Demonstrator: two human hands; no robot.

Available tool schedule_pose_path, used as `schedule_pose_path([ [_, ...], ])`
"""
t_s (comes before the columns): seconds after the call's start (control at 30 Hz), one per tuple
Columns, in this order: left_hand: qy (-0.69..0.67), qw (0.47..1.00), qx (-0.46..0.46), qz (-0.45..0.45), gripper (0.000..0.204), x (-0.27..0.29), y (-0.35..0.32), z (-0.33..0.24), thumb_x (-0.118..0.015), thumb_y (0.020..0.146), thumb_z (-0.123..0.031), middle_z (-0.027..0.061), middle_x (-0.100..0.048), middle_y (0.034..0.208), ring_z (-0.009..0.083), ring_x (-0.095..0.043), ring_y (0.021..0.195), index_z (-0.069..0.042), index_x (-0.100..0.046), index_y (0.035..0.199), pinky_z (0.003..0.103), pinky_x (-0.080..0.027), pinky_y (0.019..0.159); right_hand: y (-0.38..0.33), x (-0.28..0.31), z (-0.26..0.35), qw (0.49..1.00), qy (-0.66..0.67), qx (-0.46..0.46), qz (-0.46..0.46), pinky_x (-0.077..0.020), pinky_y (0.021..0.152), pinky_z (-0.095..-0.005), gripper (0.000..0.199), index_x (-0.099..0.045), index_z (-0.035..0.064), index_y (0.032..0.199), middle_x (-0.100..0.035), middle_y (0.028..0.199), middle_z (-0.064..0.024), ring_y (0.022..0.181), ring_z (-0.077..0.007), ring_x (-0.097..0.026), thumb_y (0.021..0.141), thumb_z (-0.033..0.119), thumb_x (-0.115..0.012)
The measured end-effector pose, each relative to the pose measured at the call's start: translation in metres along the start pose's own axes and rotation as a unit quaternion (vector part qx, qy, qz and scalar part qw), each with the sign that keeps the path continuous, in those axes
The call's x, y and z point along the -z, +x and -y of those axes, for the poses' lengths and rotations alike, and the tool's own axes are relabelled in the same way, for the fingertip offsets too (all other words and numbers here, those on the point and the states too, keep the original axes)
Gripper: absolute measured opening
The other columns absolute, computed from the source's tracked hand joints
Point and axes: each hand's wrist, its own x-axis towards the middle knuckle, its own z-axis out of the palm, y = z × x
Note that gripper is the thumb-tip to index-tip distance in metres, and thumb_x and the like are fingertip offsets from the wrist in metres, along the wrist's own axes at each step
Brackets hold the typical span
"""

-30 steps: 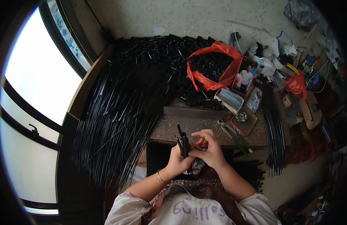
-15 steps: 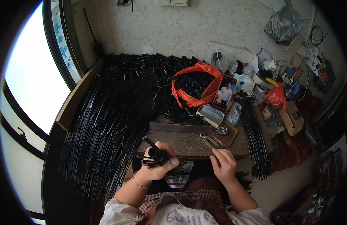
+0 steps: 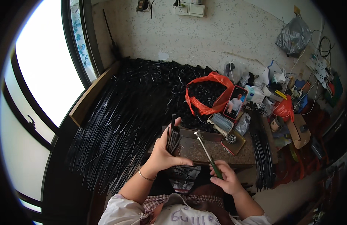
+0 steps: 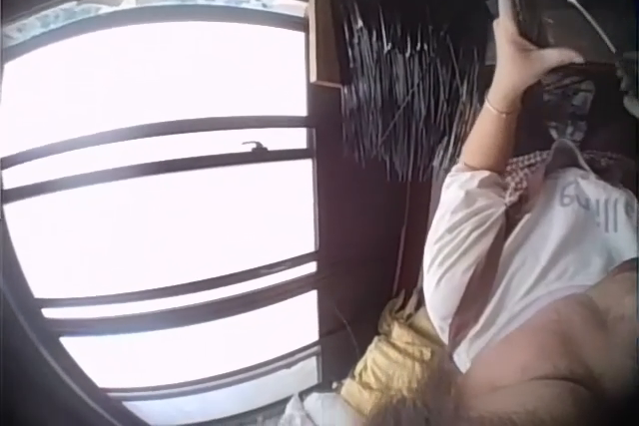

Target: Assembling or processing bundles of long black rods or wires at a manufacturing workstation.

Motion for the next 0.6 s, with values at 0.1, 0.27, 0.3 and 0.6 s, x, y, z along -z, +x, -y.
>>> schedule_pose_path([
  [0.1, -0.030, 0.999, 0.000, -0.031, 0.101, 0.007, -0.004, -0.011, -0.076, 0.038, -0.028, 0.0067, -0.053, 0.089, 0.0114, -0.050, 0.081, 0.002, -0.022, 0.117, 0.022, -0.038, 0.073, -0.003, 0.000, 0.037, 0.928, -0.295, 0.214, -0.076, -0.0314, 0.073, -0.0367, 0.016, -0.053, 0.0048, 0.060, -0.044, 0.089, -0.0064, 0.086, -0.0264, -0.040, 0.052, 0.014, -0.062],
  [0.27, 0.059, 0.996, -0.034, -0.050, 0.102, 0.005, -0.009, -0.008, -0.075, 0.037, -0.034, 0.0102, -0.054, 0.090, 0.0134, -0.052, 0.083, 0.002, -0.023, 0.117, 0.023, -0.038, 0.074, -0.004, -0.002, 0.055, 0.837, -0.455, 0.272, -0.139, -0.0327, 0.071, -0.0380, 0.017, -0.053, 0.0029, 0.061, -0.047, 0.087, -0.0022, 0.085, -0.0276, -0.041, 0.051, 0.012, -0.063],
  [0.3, 0.062, 0.996, -0.027, -0.065, 0.101, 0.005, -0.010, -0.008, -0.075, 0.036, -0.035, 0.0100, -0.053, 0.091, 0.0134, -0.051, 0.084, 0.002, -0.025, 0.116, 0.023, -0.038, 0.074, -0.001, 0.004, 0.049, 0.856, -0.423, 0.277, -0.110, -0.0347, 0.070, -0.0371, 0.015, -0.053, 0.0015, 0.062, -0.048, 0.086, -0.0021, 0.084, -0.0287, -0.043, 0.054, 0.011, -0.061],
  [0.6, 0.010, 1.000, -0.024, 0.003, 0.095, 0.002, -0.003, -0.020, -0.072, 0.035, -0.042, 0.0025, -0.053, 0.079, 0.0072, -0.050, 0.071, 0.001, -0.035, 0.110, 0.019, -0.039, 0.066, -0.020, -0.033, -0.002, 0.606, 0.695, -0.242, 0.304, -0.0416, 0.039, -0.0278, 0.028, -0.043, 0.0001, 0.075, -0.051, 0.063, -0.0189, 0.044, -0.0233, -0.051, 0.071, 0.026, -0.054],
])
